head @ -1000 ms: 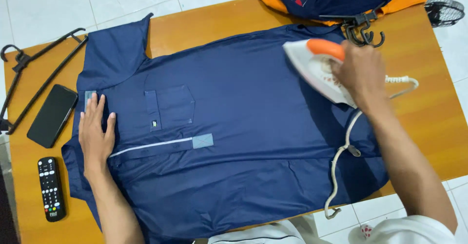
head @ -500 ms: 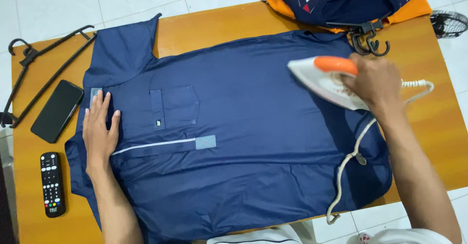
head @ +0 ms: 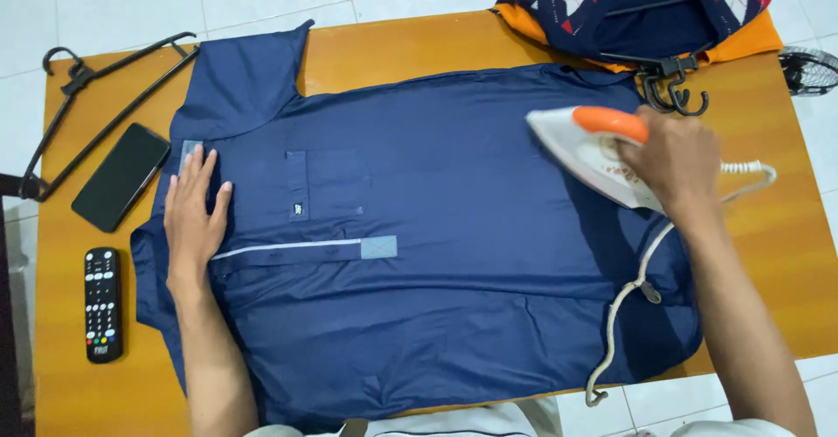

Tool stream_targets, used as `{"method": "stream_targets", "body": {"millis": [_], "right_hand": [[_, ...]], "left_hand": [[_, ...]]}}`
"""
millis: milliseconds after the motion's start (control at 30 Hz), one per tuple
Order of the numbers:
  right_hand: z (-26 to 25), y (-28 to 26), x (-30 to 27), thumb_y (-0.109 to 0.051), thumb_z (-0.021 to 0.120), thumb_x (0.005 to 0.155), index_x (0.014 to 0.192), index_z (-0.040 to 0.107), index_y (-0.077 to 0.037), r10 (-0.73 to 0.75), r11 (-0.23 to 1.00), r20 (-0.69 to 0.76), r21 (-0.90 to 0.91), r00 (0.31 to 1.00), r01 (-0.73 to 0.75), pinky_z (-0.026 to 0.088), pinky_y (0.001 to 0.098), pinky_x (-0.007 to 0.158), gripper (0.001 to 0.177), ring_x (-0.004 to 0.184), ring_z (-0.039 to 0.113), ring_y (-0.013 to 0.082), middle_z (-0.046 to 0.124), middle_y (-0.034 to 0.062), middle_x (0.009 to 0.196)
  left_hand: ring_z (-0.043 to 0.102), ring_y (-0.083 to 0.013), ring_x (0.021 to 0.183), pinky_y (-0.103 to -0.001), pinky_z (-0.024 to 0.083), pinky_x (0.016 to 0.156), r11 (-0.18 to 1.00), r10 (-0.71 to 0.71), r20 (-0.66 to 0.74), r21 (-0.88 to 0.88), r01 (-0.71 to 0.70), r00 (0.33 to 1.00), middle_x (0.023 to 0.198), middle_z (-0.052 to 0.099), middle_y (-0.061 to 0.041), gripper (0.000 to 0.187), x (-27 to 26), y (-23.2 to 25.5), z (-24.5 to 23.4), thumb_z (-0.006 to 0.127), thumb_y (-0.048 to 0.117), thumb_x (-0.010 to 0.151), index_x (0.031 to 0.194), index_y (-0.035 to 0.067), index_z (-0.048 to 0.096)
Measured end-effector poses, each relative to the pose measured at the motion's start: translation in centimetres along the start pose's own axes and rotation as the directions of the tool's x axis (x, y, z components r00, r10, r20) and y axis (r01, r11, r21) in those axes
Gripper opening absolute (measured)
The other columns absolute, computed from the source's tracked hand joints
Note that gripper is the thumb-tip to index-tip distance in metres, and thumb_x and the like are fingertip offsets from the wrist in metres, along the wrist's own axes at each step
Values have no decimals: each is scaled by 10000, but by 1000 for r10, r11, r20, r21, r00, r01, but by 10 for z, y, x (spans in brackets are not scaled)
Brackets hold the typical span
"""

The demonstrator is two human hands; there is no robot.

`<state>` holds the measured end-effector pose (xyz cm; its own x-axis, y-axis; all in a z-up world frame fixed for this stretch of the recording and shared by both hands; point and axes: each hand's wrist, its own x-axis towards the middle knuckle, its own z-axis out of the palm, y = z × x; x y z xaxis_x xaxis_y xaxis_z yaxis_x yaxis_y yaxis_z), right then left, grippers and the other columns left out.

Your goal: Ironing a blue shirt on a wooden table using an electric iron

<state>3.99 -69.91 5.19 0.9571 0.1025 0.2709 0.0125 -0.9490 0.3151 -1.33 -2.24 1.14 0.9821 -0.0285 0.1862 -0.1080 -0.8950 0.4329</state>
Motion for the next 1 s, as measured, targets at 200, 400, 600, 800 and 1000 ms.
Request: {"method": "stream_targets", "body": {"millis": [200,400,600,800,1000], "right_hand": [[-24,0,10,-484,715,972,1001,727,-187,38,956,180,281,983,-88,470,504,639,298,819,692,425,717,155,795],[-94,-83,29,-326,672,987,1285,674,-143,-89,920,145,392,985,25,476,597,737,349,896,663,562,748,260,924],[-134,-196,63,-271,662,948,1306,598,-110,-408,773,23,540,913,332,485,564,736,397,913,695,473,746,185,1031],[-188,-326,77,-316,622,924,1289,550,-119,-622,584,26,682,783,441,473,586,708,421,952,660,463,709,130,1191],[-193,-411,81,-300,603,940,1173,522,-111,-704,500,-149,592,695,633,438,606,543,311,776,625,535,648,144,1075]], "left_hand": [[314,-295,1541,-538,206,1226,1000,14,-61,-21,-15,998,1657,382,-142,502,-1,-11,8,500,249,1090,1569,106,459],[439,-275,1476,-543,294,1183,988,14,-186,-146,-41,982,1574,505,-121,407,3,-22,13,392,270,1145,1477,114,568],[495,-260,1434,-474,310,1180,954,-61,-252,-300,-18,966,1489,594,-93,452,5,-27,16,298,288,1146,1443,109,588],[741,-222,1051,-308,532,904,750,-267,-511,-642,-156,817,1197,732,-125,453,7,-12,-2,283,297,1132,1238,40,642],[708,-167,866,-266,508,746,688,-412,-580,-703,-177,702,1052,760,-96,461,10,-16,-2,304,362,1113,1136,77,666]]}}
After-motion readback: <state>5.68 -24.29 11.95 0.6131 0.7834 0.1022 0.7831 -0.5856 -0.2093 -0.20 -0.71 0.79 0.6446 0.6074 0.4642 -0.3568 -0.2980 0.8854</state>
